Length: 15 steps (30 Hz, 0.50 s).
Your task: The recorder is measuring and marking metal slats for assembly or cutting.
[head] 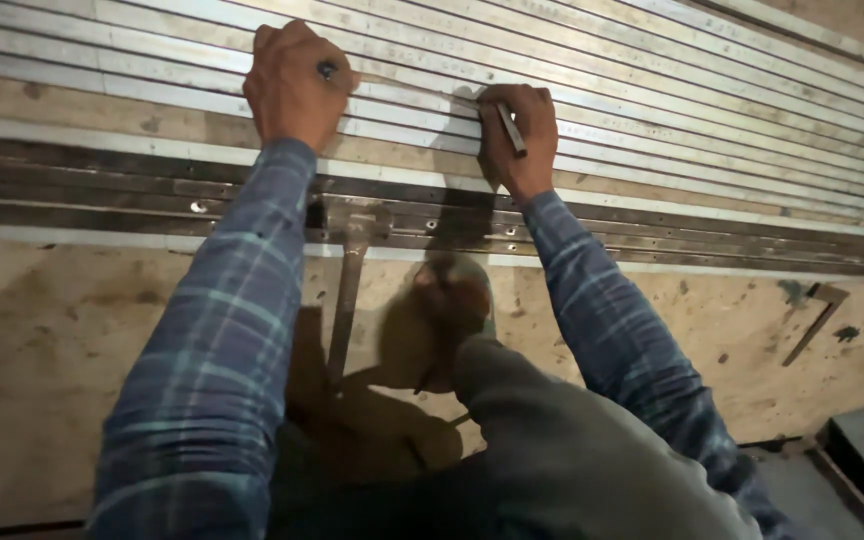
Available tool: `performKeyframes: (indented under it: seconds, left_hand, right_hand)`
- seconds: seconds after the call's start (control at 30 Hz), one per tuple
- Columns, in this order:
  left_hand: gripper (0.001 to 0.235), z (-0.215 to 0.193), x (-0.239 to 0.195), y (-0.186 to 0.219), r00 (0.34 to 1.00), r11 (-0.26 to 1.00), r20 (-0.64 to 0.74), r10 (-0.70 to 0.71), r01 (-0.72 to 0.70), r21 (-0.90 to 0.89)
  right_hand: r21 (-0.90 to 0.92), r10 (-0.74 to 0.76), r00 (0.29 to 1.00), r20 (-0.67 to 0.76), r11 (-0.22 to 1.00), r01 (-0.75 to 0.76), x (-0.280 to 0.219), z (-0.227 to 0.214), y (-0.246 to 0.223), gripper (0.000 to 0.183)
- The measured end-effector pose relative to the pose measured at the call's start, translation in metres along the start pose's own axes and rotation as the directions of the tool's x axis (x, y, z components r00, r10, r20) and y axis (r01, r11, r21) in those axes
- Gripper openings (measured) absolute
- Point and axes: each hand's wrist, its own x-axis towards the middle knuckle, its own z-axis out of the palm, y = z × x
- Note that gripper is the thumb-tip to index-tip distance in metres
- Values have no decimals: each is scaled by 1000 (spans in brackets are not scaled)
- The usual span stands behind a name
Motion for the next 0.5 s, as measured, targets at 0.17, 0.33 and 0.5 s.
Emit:
performKeyframes:
  seconds: [0.17,0.33,0.5]
  left_hand:
    - [15,3,10,-10,998,999,55,-42,43,-11]
    - [20,4,16,-12,999,997,-20,36,-35,68]
    - [19,4,16,-16,999,996,1,44,-44,75]
  right_hand:
    - [5,105,994,6,994,-105,10,12,11,8]
    - [-30,-40,997,61,999,42,19,10,14,9]
    - [-49,-5,998,62,999,8,17,13,18,10]
